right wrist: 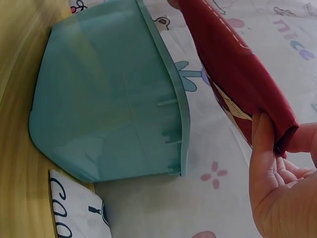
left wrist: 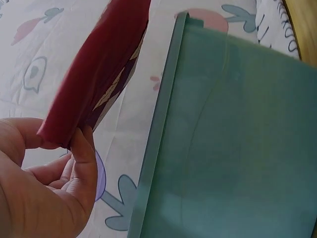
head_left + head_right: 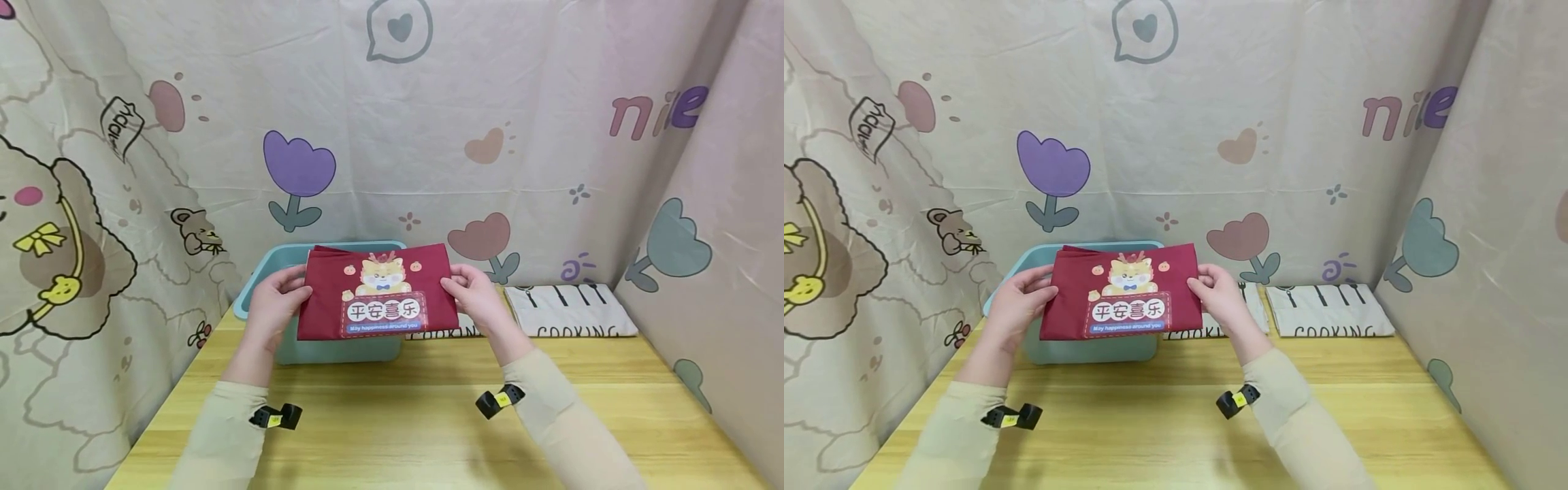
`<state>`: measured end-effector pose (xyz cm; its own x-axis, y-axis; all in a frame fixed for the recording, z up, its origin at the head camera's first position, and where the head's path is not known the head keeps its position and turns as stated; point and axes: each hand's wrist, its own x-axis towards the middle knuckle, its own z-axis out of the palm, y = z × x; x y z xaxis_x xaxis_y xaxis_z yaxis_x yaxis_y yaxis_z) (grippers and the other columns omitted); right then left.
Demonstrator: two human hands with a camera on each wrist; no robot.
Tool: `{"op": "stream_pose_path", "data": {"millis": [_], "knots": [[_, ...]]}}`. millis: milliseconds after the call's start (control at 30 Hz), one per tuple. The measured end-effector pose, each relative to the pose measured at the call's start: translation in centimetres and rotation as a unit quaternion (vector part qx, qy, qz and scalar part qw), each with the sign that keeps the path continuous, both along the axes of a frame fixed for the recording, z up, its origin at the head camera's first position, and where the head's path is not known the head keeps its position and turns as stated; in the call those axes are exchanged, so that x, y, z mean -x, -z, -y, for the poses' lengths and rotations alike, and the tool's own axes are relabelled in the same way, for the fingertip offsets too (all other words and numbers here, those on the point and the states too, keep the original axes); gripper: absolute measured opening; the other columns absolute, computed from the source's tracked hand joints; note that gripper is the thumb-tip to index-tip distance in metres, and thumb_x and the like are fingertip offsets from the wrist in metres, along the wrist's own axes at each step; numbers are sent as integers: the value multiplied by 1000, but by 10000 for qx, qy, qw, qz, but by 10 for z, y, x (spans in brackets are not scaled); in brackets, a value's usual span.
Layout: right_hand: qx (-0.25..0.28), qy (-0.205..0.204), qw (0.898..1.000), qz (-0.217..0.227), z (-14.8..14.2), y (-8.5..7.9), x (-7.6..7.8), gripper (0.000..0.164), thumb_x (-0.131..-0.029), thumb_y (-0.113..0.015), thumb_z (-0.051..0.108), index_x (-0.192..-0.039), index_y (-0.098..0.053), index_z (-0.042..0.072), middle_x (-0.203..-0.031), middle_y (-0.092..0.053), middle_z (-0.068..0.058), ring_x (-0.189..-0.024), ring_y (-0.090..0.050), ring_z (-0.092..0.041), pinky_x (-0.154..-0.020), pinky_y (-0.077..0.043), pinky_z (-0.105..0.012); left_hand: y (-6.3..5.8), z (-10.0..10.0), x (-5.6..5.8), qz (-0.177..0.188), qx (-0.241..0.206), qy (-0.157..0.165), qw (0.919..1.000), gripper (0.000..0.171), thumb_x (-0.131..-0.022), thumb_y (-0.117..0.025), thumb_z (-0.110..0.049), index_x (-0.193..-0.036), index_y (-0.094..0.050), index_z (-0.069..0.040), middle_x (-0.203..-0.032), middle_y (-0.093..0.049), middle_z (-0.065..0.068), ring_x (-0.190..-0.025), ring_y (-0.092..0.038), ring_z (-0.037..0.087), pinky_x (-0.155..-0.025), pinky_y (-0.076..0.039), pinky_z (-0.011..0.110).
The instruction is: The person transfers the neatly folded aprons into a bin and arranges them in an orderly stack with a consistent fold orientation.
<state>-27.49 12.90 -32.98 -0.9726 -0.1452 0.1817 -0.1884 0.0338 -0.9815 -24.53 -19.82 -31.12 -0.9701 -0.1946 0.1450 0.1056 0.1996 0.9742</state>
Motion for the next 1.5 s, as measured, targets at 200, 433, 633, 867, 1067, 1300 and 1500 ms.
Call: {"op": "stream_pose_path", "data": {"millis": [200,433,633,867,1067,1300,1500], "knots": [[-24,-30,10000,57,14,-5,8,29,-100,-54,4,-125,-53,-9,-95,-68,-10,-80,-65,-14,-72,-59,-32,-10,10,5,-6,249,-27,9997,48,-96,-60,-5,-143,-51,-1,-114,-60,12,-86,-59,3,-72,-53,18],[-102,-49,9999,118,29,-14,18,26,-100,-54,5,-124,-55,-7,-101,-68,-16,-82,-66,-16,-74,-59,-35,-20,20,11,47,344,-185,9992,49,-95,-57,-1,-143,-49,1,-109,-58,8,-83,-56,3,-71,-52,16],[-246,-128,9996,78,42,-21,29,26,-100,-53,4,-124,-54,-8,-105,-67,-21,-78,-67,-16,-72,-59,-33,-22,30,20,-30,449,-388,9982,49,-94,-57,1,-142,-50,3,-102,-57,5,-81,-55,2,-70,-50,15],[-428,-242,9988,9,57,-24,41,28,-100,-53,4,-125,-54,-9,-103,-68,-22,-79,-67,-17,-73,-59,-34,-24,39,31,171,809,-683,9942,48,-95,-55,-2,-143,-51,-1,-116,-57,14,-91,-54,9,-72,-49,15],[-557,-136,9984,22,68,-25,49,28,-100,-53,5,-125,-55,-9,-103,-68,-22,-84,-68,-23,-77,-59,-38,-25,44,41,391,1194,-956,9875,47,-95,-56,-8,-142,-53,-4,-124,-59,17,-103,-55,20,-77,-49,23],[-1052,63,9944,44,77,-20,60,32,-100,-55,7,-129,-55,-7,-104,-67,-20,-90,-68,-27,-76,-59,-36,-22,46,48,647,1391,-1097,9820,47,-98,-54,-12,-144,-51,-5,-131,-57,20,-112,-55,31,-90,-52,40],[-1591,254,9868,-149,83,-17,66,28,-99,-57,8,-124,-59,-6,-97,-67,-16,-86,-67,-25,-75,-59,-35,-17,48,57,631,1543,-1189,9788,46,-96,-54,-7,-142,-52,-1,-130,-58,22,-112,-55,32,-92,-50,42]]}}
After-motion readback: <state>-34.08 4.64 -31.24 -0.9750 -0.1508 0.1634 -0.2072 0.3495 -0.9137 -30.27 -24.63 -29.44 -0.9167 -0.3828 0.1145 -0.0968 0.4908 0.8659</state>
